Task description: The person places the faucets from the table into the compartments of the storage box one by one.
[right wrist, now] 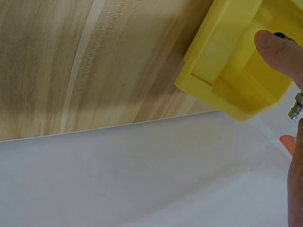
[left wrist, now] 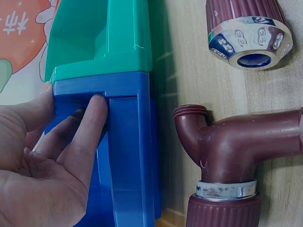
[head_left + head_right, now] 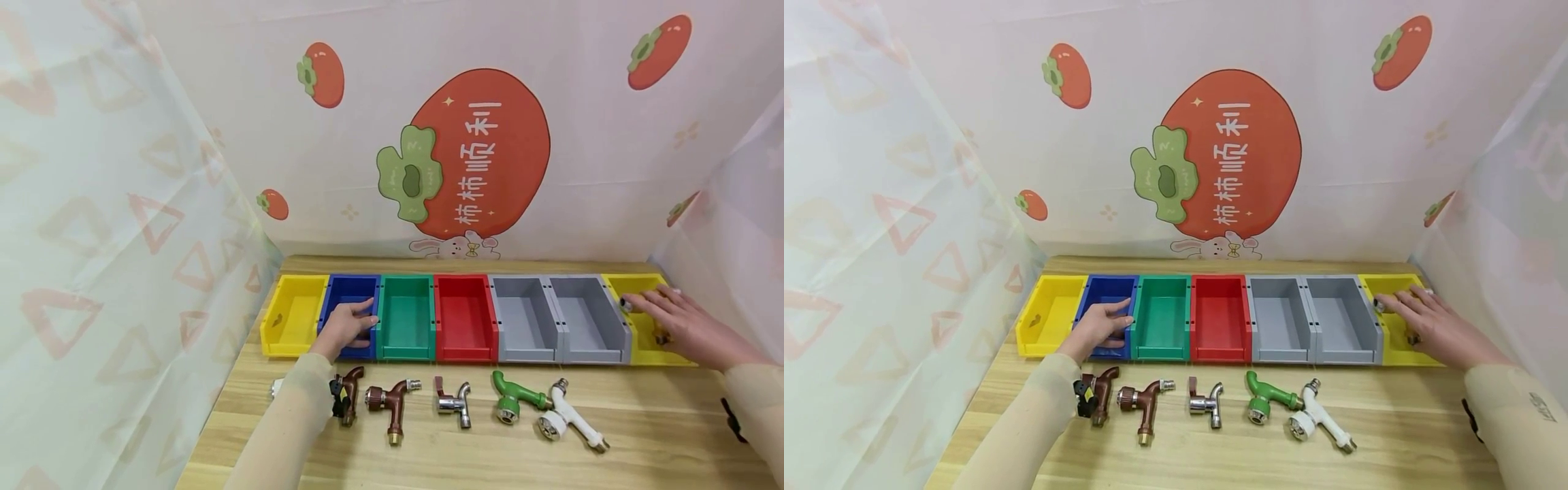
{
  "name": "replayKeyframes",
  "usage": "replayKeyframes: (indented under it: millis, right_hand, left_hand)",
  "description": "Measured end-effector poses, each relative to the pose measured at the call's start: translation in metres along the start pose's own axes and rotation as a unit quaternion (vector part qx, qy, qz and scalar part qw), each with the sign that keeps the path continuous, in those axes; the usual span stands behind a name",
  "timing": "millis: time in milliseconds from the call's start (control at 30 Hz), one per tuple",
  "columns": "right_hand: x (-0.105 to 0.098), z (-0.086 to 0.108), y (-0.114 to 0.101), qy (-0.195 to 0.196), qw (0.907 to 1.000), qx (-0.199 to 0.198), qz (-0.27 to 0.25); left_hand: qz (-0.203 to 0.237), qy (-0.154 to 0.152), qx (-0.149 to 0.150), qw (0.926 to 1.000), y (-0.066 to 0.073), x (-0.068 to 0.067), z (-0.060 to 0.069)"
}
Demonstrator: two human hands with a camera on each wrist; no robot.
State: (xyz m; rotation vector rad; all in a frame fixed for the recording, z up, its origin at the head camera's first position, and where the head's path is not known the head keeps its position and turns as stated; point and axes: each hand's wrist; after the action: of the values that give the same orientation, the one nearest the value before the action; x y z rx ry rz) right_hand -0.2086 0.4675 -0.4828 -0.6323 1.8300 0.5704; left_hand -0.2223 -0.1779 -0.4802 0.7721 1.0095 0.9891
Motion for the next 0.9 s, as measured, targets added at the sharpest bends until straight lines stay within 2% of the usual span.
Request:
replayKeyframes:
  millis: [233, 467, 567, 733, 900]
  right_hand:
    - [-0.002, -0.002, 0.002, -0.015, 0.9998, 0.011, -0.006]
    - [-0.007, -0.004, 0.001, -0.063, 0.9965, 0.053, 0.017]
    - [-0.007, -0.003, 0.002, -0.066, 0.996, 0.056, 0.023]
    - [-0.005, 0.006, 0.006, -0.062, 0.9964, 0.055, 0.018]
    - [0.0, 0.019, 0.007, -0.082, 0.9944, 0.057, 0.033]
  left_hand:
    - [-0.002, -0.001, 0.0, 1.0, -0.002, 0.0, -0.002]
    - [-0.002, 0.0, -0.001, 1.0, -0.002, 0.0, -0.002]
    - [-0.002, 0.001, -0.002, 1.0, -0.002, 0.0, -0.003]
    - [-0.007, 0.002, -0.004, 1.0, -0.003, 0.0, -0.003]
    - [-0.008, 0.003, -0.004, 1.0, -0.003, 0.0, -0.004]
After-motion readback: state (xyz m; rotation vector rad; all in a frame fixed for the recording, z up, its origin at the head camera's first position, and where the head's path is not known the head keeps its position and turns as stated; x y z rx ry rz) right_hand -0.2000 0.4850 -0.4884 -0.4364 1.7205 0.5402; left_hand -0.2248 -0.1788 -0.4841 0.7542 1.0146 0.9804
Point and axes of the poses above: each hand's wrist, its own z-axis away from the middle knuckle, its own x-axis out of the palm, y = z × x, and after that the axes turned 1 degree about x, right-handed
